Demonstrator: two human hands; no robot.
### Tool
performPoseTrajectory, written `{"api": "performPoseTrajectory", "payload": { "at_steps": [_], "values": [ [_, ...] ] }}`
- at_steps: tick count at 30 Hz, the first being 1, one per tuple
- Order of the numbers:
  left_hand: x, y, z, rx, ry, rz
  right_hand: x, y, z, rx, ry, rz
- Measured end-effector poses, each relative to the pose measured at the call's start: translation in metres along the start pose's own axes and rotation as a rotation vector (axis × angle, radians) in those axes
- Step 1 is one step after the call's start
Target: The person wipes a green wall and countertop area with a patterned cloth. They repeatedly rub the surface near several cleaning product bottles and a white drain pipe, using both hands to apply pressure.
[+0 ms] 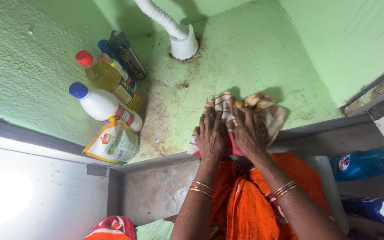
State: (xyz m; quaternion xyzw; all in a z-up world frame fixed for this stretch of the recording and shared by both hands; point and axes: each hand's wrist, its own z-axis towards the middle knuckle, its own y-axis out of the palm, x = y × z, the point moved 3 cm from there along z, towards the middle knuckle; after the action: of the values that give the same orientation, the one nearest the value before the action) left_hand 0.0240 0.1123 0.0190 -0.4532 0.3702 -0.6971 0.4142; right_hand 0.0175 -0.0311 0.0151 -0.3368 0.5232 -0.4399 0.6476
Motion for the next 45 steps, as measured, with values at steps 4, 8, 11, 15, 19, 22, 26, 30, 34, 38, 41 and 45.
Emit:
{"api": "performPoseTrajectory", "payload": {
  "at_steps": [4,8,11,15,19,22,26,30,34,38,41,45],
  "values": [
    [-0.037,0.003,-0.010,0.102,-0.003,0.117,-0.048,0.020,-0.001,0.120,-0.256,-0.014],
    [-0.066,-0.013,-0.024,0.088,-0.162,-0.018,-0.073,0.035,-0.008,0.057,-0.395,0.074],
    [-0.053,-0.025,-0.023,0.059,-0.182,-0.023,-0.071,0.030,-0.010,0.010,-0.382,0.079],
    [-0.018,-0.033,-0.013,-0.040,-0.185,0.127,-0.054,0.010,0.001,-0.007,-0.310,-0.047],
    [0.016,-0.018,0.002,-0.169,-0.131,0.079,-0.014,-0.015,0.007,-0.096,-0.141,-0.003],
    [0.047,-0.001,0.016,-0.107,0.000,0.115,0.018,-0.038,0.007,0.014,-0.086,-0.157],
    [0.081,0.015,0.028,-0.058,0.084,0.040,0.062,-0.056,0.009,0.090,-0.020,-0.058],
    [0.081,0.013,0.033,-0.087,0.066,-0.179,0.067,-0.042,0.013,0.079,-0.069,0.015],
    [0.065,0.014,0.038,-0.060,0.054,-0.140,0.051,-0.021,0.021,0.071,-0.122,-0.066],
    [0.023,0.014,0.029,0.003,0.027,-0.028,0.017,-0.002,0.033,-0.019,-0.219,-0.042],
    [-0.012,0.007,0.019,0.059,0.003,-0.004,-0.020,0.010,0.035,-0.017,-0.327,0.033],
    [-0.049,-0.010,0.007,-0.001,-0.064,0.140,-0.060,0.025,0.037,-0.040,-0.403,0.020]
  ]
}}
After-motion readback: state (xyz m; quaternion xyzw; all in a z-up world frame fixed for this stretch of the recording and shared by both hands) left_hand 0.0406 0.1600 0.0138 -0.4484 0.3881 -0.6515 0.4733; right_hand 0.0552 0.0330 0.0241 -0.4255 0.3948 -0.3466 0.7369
